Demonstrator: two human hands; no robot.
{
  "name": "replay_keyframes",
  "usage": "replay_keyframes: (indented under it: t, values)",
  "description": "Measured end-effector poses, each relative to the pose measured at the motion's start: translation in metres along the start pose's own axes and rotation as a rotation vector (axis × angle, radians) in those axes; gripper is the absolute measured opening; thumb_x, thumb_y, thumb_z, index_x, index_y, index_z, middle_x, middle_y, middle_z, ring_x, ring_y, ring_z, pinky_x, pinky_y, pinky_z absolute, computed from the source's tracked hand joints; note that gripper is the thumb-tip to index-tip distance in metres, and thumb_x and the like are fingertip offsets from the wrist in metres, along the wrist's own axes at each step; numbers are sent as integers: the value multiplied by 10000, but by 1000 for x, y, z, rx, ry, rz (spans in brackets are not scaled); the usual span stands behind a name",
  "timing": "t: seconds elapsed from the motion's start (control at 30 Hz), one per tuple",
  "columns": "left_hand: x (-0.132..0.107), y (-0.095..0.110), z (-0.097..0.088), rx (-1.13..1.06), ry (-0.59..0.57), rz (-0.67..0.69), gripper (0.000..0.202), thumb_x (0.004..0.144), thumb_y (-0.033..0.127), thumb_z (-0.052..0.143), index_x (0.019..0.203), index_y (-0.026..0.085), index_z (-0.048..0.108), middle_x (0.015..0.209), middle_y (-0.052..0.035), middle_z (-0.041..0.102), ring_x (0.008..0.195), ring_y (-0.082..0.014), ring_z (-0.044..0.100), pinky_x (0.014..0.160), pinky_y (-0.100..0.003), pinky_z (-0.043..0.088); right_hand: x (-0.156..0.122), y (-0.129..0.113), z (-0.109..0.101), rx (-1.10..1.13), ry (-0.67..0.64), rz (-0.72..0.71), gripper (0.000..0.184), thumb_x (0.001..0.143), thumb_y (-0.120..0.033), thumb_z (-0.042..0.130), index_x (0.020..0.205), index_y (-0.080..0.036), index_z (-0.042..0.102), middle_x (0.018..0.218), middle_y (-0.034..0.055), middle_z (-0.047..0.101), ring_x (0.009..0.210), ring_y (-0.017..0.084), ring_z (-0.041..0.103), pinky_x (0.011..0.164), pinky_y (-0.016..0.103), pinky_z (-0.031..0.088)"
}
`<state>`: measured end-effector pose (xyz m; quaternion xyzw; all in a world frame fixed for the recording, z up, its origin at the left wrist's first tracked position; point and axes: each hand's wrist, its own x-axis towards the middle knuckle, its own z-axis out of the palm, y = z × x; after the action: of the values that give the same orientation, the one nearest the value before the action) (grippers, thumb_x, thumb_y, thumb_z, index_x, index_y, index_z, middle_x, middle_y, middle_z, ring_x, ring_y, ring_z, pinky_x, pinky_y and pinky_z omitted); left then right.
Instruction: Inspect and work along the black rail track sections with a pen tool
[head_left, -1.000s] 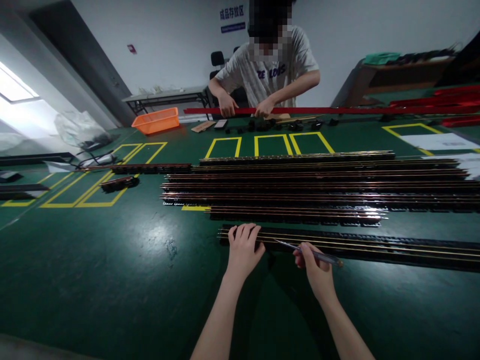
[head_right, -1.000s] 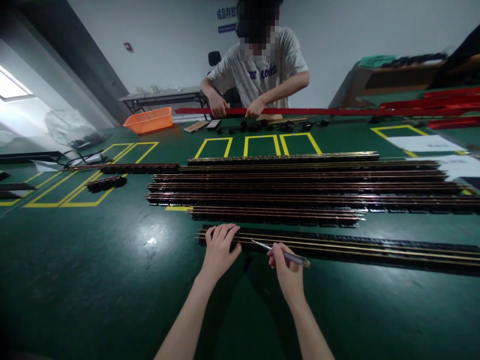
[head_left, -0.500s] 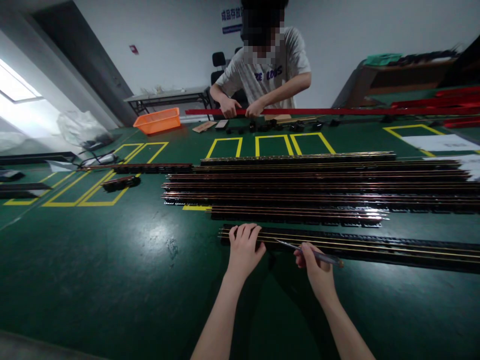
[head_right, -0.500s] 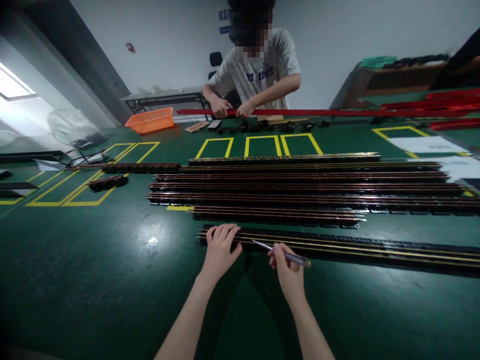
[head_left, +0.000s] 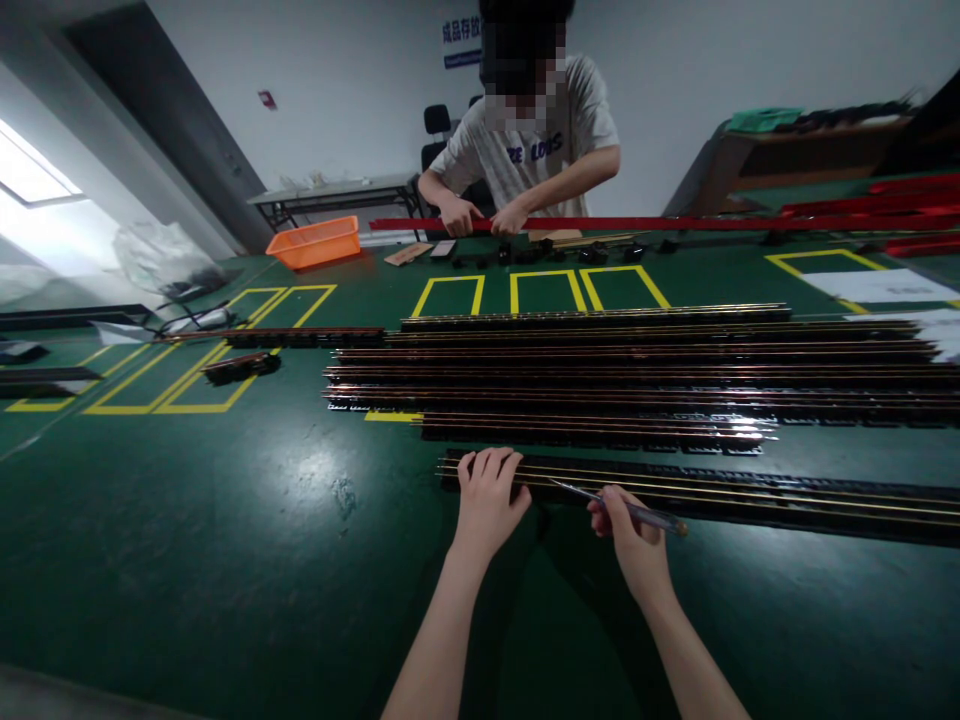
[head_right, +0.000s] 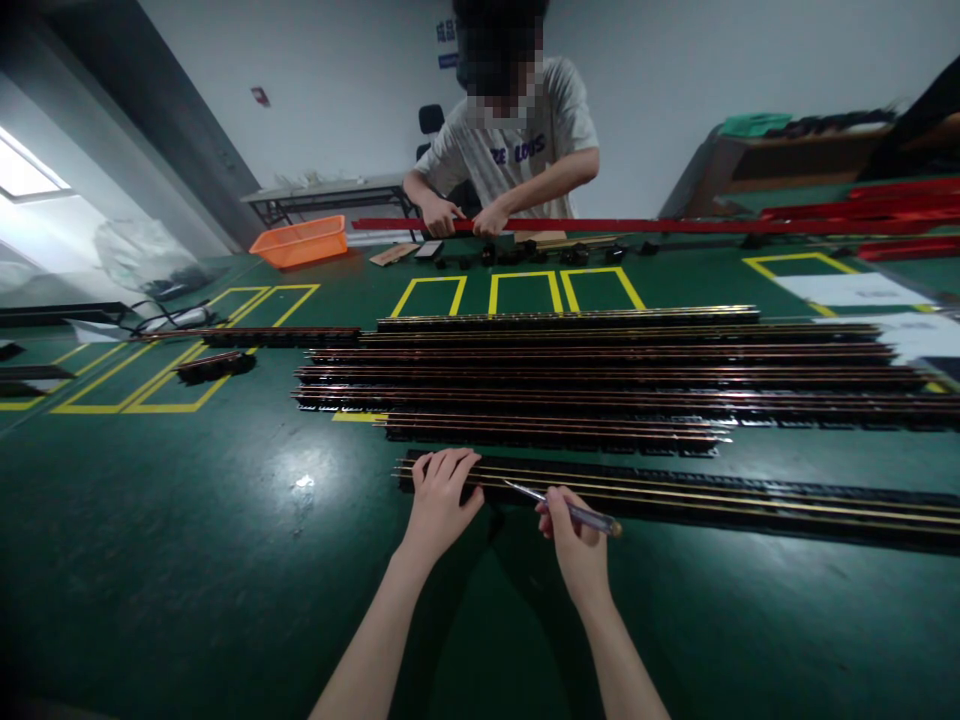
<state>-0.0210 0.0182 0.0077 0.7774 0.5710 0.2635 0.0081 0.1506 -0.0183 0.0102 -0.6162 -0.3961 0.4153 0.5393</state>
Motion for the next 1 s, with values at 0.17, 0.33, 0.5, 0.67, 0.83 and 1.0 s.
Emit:
replay_keyframes:
  t: [0.17,0.33,0.5,0.67,0.83,1.0]
  values:
    - [1,0,0,-15,-10,-3,290,783,209,535,1072,207,557,1098,-45,627,1062,-221,533,989,-455,300,0,0,1,9,24,-8,442,731,-599,562,615,-176,614,519,14,548,481,129,507,447,238,424]
    - [0,0,0,-27,-5,-5,286,785,207,533,1069,208,561,1094,-51,630,1060,-225,536,987,-460,303,1,1,2,16,21,-12,438,731,-596,561,616,-177,614,513,10,546,471,128,501,449,241,416]
    - [0,0,0,11,-3,5,282,785,213,534,1064,204,564,1092,-44,633,1052,-220,543,980,-449,322,1,1,1,23,10,-21,427,739,-583,561,608,-180,616,509,4,539,474,125,498,452,238,408]
    - [0,0,0,3,-10,-4,283,791,216,525,1072,204,559,1098,-44,629,1062,-223,538,983,-455,323,0,0,-1,33,-27,-21,405,762,-553,557,619,-180,619,532,4,542,498,126,498,476,240,402]
    - [0,0,0,-8,-13,-2,277,797,215,520,1072,202,558,1102,-42,626,1066,-218,536,992,-458,315,0,0,-1,43,-33,-24,395,762,-547,561,621,-183,620,537,8,547,502,128,496,474,243,400]
    - [0,0,-1,-9,-12,-2,278,798,219,519,1072,199,558,1099,-44,627,1065,-221,534,989,-460,313,1,1,-1,27,-25,-36,408,759,-559,557,616,-182,620,532,10,544,499,128,500,465,242,412]
